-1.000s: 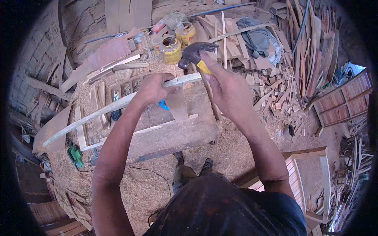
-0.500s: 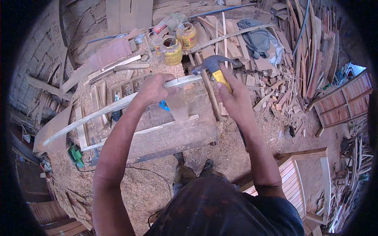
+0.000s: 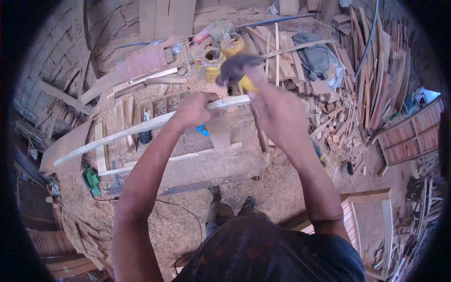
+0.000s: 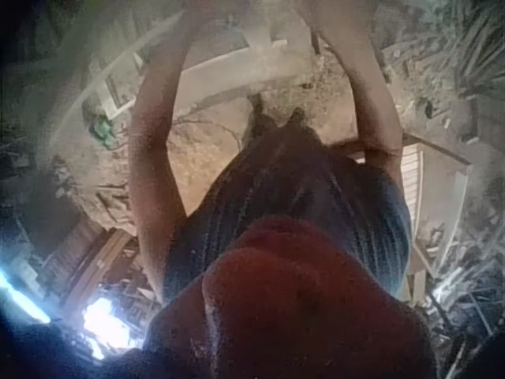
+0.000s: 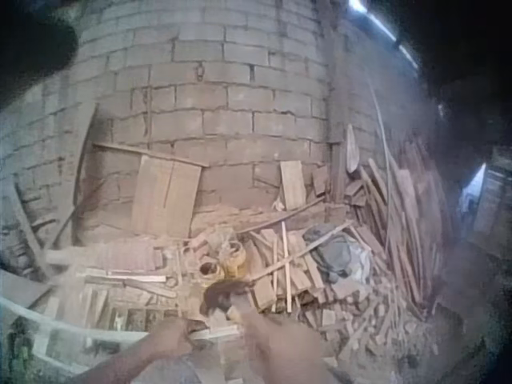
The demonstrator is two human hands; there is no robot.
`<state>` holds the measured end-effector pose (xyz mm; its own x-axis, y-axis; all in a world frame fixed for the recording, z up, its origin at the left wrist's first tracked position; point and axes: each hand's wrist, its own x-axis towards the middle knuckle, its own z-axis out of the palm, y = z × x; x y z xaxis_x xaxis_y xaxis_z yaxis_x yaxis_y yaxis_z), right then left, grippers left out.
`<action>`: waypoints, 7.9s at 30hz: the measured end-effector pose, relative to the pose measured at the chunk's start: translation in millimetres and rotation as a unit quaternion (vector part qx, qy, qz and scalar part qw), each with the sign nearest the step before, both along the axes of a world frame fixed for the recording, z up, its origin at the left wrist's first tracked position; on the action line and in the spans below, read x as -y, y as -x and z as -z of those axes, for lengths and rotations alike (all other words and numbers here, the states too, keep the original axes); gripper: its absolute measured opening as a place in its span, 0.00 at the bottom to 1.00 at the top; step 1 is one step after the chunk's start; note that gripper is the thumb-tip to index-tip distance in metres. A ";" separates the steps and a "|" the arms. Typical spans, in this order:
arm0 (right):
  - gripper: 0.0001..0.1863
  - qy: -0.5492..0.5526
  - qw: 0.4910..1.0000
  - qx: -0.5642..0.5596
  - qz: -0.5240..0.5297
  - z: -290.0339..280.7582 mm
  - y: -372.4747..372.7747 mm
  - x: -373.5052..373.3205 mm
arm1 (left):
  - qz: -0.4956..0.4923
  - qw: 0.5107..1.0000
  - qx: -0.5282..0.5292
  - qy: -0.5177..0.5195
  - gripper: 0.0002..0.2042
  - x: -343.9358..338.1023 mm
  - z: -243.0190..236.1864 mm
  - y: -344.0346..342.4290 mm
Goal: Measuring, marking, and assembling wooden pieces using a hammer and nails in a workshop environment.
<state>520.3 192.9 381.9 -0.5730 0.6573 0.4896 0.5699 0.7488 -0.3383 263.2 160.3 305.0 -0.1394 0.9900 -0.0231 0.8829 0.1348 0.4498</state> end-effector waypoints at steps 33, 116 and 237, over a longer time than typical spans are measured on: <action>0.35 -0.225 0.971 -0.085 -0.010 37.3 -9.5 -9.6 | 0.021 1.000 0.012 0.006 0.21 4.7 13.2 2.8; 0.19 -0.207 0.940 0.203 -0.181 29.9 41.4 -52.7 | 0.021 0.979 -0.192 -0.064 0.29 26.0 31.8 8.4; 0.18 -0.023 0.997 -0.054 -0.059 151.2 -12.8 -15.5 | -0.012 0.986 -0.146 -0.074 0.27 18.3 23.8 9.0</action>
<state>533.1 208.4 230.6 -0.5881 0.5632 0.5804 0.4389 0.8251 -0.3559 254.2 142.0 281.2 -0.1426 0.9758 0.1660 0.9752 0.1098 0.1923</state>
